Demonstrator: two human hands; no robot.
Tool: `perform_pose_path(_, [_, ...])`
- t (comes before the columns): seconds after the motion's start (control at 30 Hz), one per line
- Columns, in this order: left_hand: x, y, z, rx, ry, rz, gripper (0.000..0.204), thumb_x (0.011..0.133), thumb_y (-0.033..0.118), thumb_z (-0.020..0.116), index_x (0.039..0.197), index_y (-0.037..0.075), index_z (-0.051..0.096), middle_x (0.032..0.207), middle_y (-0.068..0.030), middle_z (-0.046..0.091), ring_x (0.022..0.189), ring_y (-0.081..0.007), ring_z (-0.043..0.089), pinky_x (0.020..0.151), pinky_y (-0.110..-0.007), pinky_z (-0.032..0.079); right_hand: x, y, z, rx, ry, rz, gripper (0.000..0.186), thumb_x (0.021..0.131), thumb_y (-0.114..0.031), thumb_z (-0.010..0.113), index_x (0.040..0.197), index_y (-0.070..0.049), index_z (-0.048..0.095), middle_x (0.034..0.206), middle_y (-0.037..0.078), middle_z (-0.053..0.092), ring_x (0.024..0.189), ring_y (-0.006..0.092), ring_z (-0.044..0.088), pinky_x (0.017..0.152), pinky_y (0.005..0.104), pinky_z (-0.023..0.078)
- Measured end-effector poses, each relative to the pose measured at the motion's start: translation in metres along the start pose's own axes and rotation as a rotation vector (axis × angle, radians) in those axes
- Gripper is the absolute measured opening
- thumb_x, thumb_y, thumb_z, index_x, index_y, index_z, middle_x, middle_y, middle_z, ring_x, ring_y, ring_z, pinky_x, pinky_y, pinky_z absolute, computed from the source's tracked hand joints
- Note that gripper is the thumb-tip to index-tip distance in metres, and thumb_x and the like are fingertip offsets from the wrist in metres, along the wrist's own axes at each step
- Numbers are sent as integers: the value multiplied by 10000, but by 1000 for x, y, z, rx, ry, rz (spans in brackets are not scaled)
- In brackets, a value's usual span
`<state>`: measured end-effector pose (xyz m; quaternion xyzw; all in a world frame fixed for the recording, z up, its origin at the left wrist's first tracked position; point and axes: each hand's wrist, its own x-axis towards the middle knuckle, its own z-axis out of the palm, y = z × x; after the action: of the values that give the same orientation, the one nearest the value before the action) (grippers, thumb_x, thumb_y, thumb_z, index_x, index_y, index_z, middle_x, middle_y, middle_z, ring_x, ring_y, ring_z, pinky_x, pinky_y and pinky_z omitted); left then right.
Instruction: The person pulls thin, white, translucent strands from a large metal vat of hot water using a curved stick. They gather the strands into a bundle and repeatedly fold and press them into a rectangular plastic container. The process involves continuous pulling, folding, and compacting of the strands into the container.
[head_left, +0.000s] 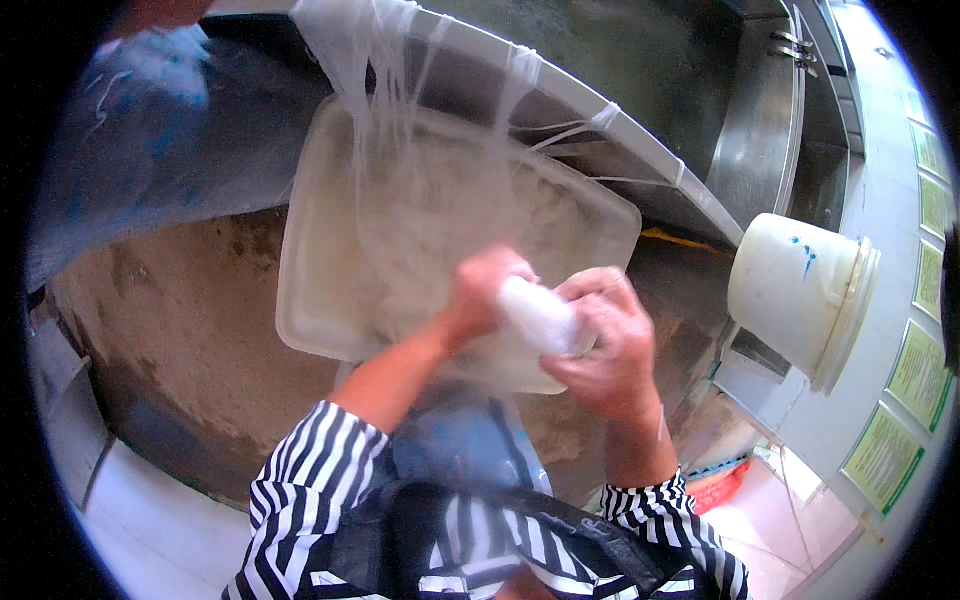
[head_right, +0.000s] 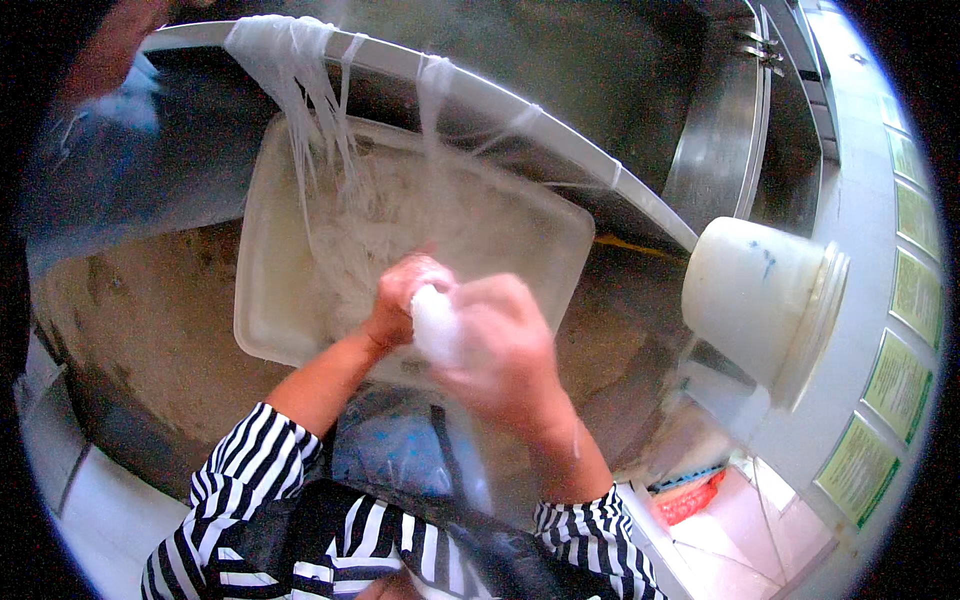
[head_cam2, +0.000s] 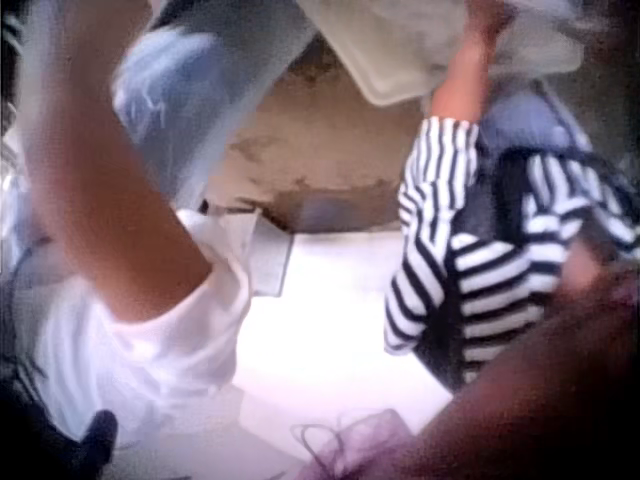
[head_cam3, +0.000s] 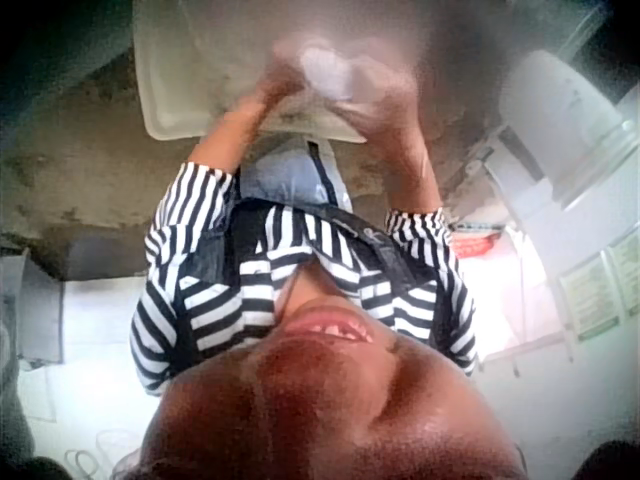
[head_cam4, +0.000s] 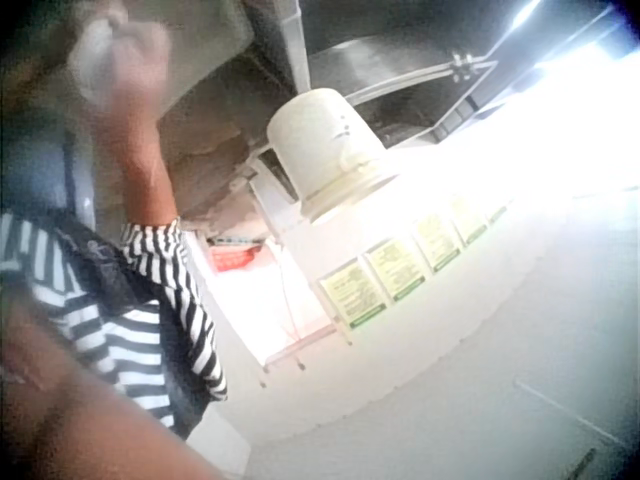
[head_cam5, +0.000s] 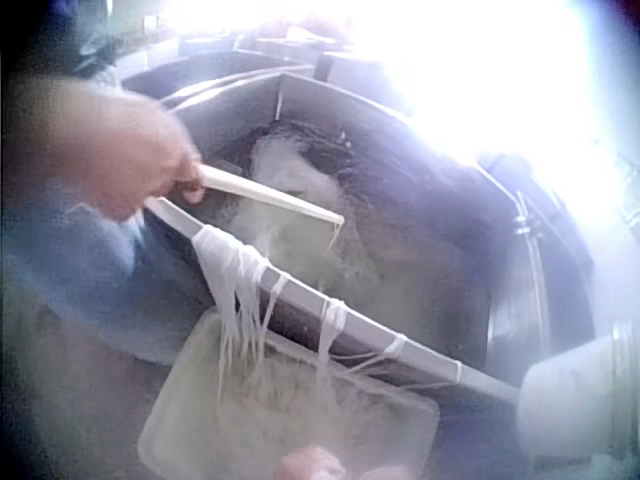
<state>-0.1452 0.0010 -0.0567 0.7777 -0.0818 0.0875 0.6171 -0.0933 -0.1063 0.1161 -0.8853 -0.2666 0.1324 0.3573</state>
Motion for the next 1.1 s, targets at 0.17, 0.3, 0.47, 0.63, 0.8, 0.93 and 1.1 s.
perform_pose_path(0.17, [-35,-27,-22,322,-209,-247,280,562,128,643,821,64,557,804,-78,558,795,-269,534,683,-342,448,-2,58,-4,439,147,299,175,611,-72,586,745,30,540,831,52,494,736,110,475,652,221,385])
perform_pose_path(0.3, [-29,-48,-2,602,-324,-394,456,614,230,655,993,36,491,989,-144,497,947,-287,468,801,-364,387,-15,173,27,862,159,571,281,669,-82,591,923,19,526,938,97,536,816,145,508,710,255,407])
perform_pose_path(0.47, [-2,-74,-22,508,76,-570,773,645,339,675,1193,-29,272,1237,-206,291,1152,-335,278,960,-395,221,-12,245,52,-107,115,519,399,729,-142,575,1089,-26,450,1070,131,496,1010,250,464,850,305,364])
perform_pose_path(0.63, [67,-109,-122,198,882,-176,833,655,363,676,1219,-30,205,1245,-199,281,1174,-292,268,984,-385,181,22,188,77,280,-186,474,326,749,-130,550,1057,-41,487,1065,90,509,1007,183,463,854,294,361])
perform_pose_path(0.8, [119,-139,-165,-205,691,-65,792,588,157,698,1207,-16,236,1167,-154,360,1108,-252,333,953,-368,248,70,142,108,578,-175,251,335,772,-145,543,1076,-18,480,1061,66,514,1005,151,455,870,292,340])
perform_pose_path(0.93, [107,-136,-107,293,558,-136,696,530,179,724,1094,-9,361,1064,-164,441,980,-275,441,830,-363,351,96,145,99,759,-112,363,368,789,-201,544,1097,-14,468,1085,77,500,1027,165,442,892,294,317])
perform_pose_path(1.1, [115,-92,-72,83,348,-490,368,619,185,669,891,-19,526,827,-127,577,760,-222,549,692,-347,431,105,146,97,748,-44,301,456,750,-206,557,1140,-5,434,1155,106,463,1055,194,435,885,304,339])
